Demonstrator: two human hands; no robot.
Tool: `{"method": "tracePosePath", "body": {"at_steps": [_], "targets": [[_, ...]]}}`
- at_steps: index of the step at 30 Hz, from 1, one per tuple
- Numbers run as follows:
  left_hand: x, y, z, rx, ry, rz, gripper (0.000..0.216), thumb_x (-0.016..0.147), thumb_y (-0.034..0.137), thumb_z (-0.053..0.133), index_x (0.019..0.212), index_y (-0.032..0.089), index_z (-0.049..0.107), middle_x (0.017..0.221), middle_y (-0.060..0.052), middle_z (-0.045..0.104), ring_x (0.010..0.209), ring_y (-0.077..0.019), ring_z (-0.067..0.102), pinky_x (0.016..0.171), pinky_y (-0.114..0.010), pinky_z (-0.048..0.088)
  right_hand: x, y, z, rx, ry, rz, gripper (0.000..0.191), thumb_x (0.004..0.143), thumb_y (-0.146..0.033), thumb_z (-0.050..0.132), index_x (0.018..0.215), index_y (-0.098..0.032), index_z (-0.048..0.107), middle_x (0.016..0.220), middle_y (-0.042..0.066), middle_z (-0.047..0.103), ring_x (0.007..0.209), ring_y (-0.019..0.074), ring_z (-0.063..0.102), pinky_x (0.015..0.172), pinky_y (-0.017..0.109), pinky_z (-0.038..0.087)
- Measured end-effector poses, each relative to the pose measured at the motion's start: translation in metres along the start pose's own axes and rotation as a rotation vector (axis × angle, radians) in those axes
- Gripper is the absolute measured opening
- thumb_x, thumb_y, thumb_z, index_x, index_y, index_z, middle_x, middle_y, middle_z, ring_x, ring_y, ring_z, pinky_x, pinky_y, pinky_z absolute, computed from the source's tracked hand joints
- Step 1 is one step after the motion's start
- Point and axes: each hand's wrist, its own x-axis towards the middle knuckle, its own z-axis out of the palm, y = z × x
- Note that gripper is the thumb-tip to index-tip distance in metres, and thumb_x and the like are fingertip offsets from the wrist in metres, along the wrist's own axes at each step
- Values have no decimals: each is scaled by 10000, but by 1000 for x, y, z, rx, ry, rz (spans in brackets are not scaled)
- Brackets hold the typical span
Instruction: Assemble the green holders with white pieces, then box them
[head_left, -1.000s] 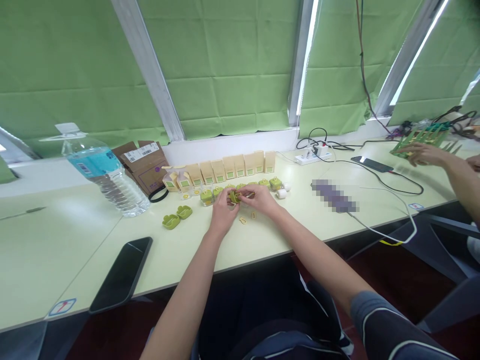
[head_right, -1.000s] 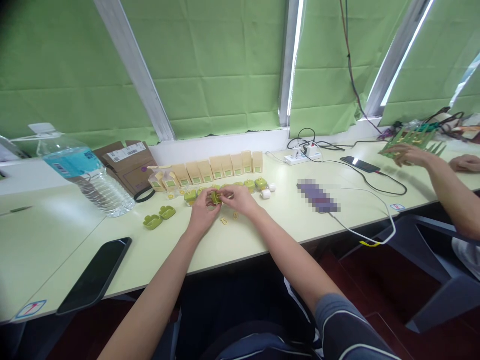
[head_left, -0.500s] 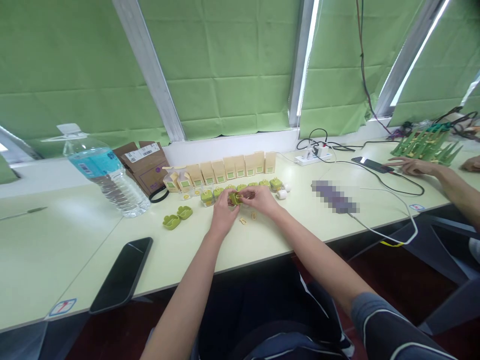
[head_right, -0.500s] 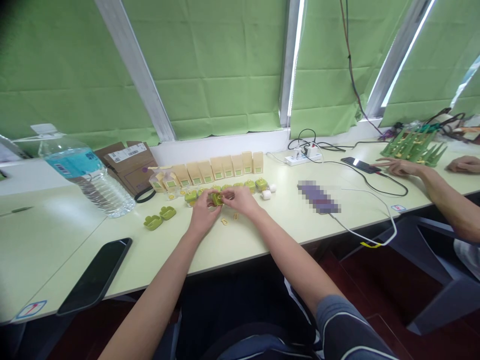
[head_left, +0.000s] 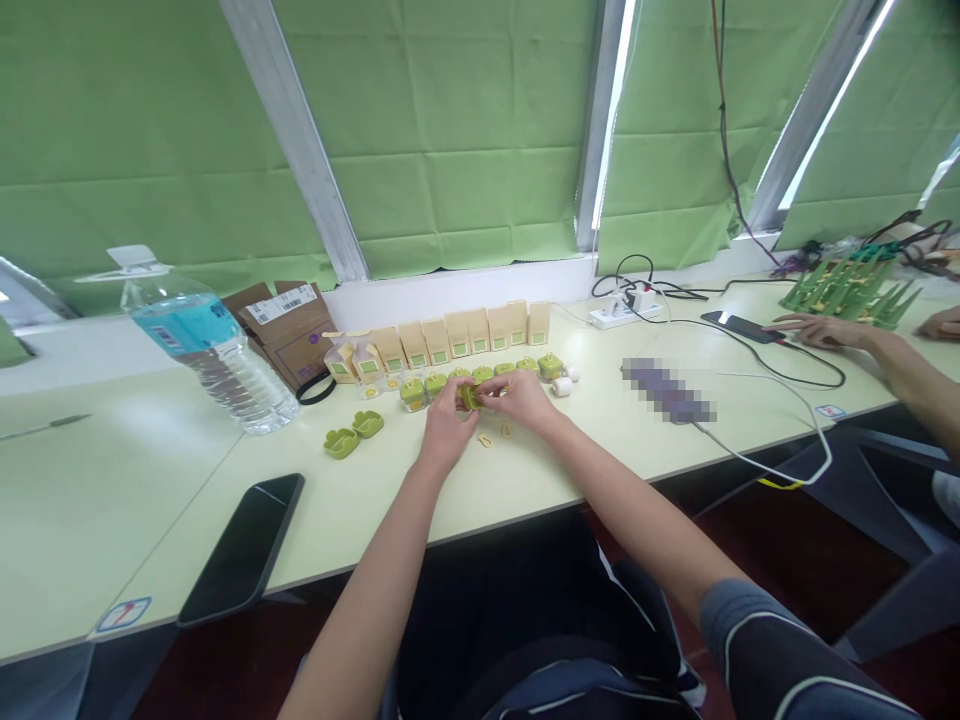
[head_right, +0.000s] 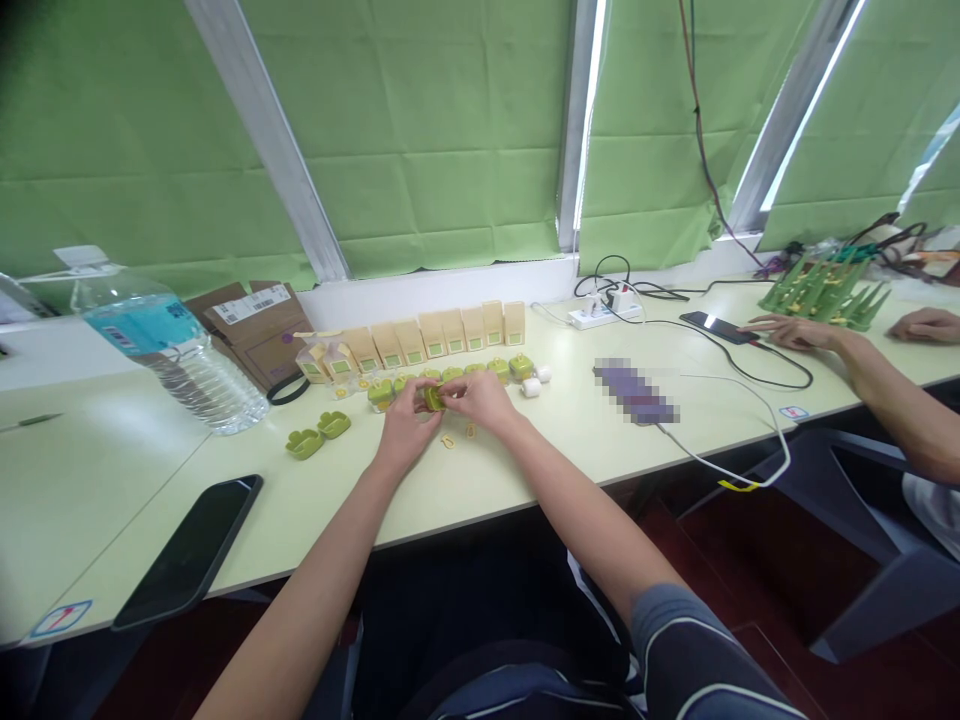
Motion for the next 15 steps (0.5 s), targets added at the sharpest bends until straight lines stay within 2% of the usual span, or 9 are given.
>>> {"method": "tracePosePath", "body": {"at_steps": [15], "targets": [[-2,0,0,54,8,47,417,765,65,613,1145,229,567,1256,-66,683,967,-194,705,897,-385,582,-1,-4,0,-9,2,21,161,769,-137,726,840,-219,845,712,3,769,655,139,672,627,208,451]]}}
